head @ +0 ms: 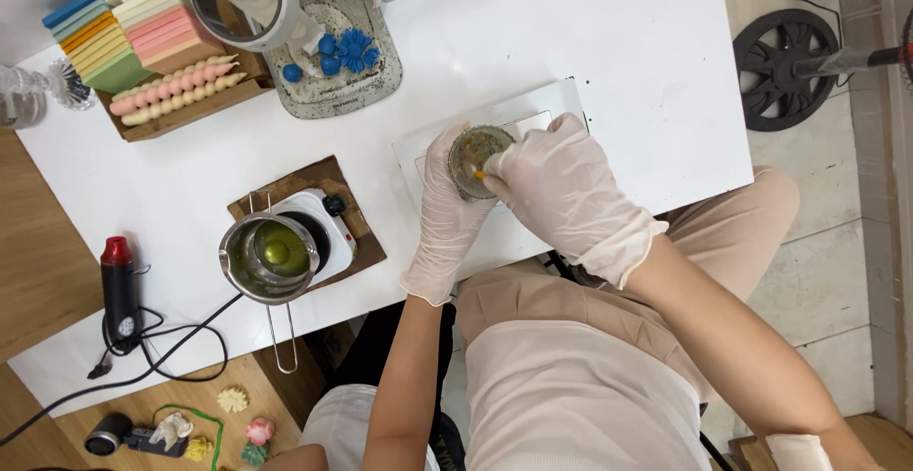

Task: Preparing a glass candle container by adding decorative blue and yellow elements and stirring them.

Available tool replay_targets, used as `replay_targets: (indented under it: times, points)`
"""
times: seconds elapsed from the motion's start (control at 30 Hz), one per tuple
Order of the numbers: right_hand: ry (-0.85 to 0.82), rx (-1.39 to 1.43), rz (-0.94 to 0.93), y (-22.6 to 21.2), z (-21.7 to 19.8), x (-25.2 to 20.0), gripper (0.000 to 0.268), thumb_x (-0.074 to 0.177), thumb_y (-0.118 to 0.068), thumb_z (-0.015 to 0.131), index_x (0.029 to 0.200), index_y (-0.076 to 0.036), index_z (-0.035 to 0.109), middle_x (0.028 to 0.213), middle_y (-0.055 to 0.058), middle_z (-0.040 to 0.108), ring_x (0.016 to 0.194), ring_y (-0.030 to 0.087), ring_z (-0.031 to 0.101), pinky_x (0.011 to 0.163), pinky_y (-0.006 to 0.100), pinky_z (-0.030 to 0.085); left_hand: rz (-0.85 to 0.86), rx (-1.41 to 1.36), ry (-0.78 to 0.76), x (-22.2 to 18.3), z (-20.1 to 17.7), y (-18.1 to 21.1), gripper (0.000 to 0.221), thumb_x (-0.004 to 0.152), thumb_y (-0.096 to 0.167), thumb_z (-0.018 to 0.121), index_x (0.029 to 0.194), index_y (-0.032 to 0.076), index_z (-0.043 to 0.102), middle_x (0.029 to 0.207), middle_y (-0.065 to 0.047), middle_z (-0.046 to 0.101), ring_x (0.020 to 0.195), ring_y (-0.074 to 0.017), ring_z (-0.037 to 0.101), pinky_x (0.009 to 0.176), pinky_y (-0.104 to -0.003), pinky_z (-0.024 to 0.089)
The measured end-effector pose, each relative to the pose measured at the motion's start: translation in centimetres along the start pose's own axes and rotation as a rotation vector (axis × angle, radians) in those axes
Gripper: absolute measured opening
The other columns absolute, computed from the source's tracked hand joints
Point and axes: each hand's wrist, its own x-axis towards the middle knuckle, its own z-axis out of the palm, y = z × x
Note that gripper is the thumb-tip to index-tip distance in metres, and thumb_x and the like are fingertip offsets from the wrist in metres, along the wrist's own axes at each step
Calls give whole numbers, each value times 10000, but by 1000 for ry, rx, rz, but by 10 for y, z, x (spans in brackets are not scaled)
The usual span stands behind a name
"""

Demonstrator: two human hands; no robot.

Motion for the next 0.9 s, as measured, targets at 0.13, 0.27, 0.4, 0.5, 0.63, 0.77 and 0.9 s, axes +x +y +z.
replay_targets:
  times: [0.13, 0.27, 0.4, 0.5, 0.63, 0.77, 0.9]
  points:
    - [-22, 120, 88, 0, -5, -2, 178, 916, -288, 693, 837, -142, 758, 693, 73, 680, 661, 268, 655, 790, 411, 439, 14, -10, 12, 2, 4, -7, 933, 738, 94, 950, 1484, 122, 391, 1430, -107, 483, 1306, -242, 557, 1129, -365, 513]
    - [5, 149, 242, -14, 13, -2, 201, 938, -305, 678, 878, -141, 779, 665, 102, 684, 637, 284, 650, 771, 436, 426, 11, 33, 35, -4, 5, -8, 931, 753, 82, 954, 1493, 118, 390, 1414, -108, 496, 1297, -252, 562, 1125, -368, 509]
    - [17, 148, 310, -16, 22, -7, 202, 940, -306, 676, 895, -135, 774, 691, 108, 685, 682, 293, 654, 815, 407, 427, 36, 53, 37, -1, 5, -1, 942, 740, 75, 947, 1492, 111, 381, 1416, -124, 486, 1305, -266, 546, 1132, -378, 497]
    - [-11, 176, 358, -19, 6, -3, 196, 905, -306, 673, 880, -146, 784, 659, 100, 680, 648, 292, 645, 803, 435, 431, 42, 56, 37, -3, 5, -2, 942, 738, 65, 948, 1489, 107, 381, 1417, -128, 486, 1318, -267, 527, 1137, -380, 486]
    - [-65, 165, 401, -28, 12, 4, 223, 941, -323, 651, 872, -150, 772, 669, 92, 685, 670, 290, 650, 809, 439, 438, -15, -15, 15, -10, 4, -14, 903, 772, 34, 911, 1500, 106, 383, 1417, -115, 478, 1315, -246, 546, 1138, -370, 500]
    - [-98, 148, 378, -23, 10, -1, 183, 911, -311, 649, 890, -174, 768, 651, 103, 662, 702, 312, 657, 764, 452, 443, -38, -50, 17, -6, 5, -6, 863, 800, 1, 871, 1510, 98, 389, 1424, -112, 479, 1310, -246, 557, 1138, -368, 505]
    - [9, 316, 513, -24, 1, 2, 195, 896, -322, 649, 895, -174, 776, 638, 91, 671, 634, 295, 656, 791, 465, 452, -7, -24, -8, -4, -2, 2, 888, 771, -9, 888, 1493, 87, 381, 1413, -121, 468, 1311, -258, 522, 1131, -376, 472]
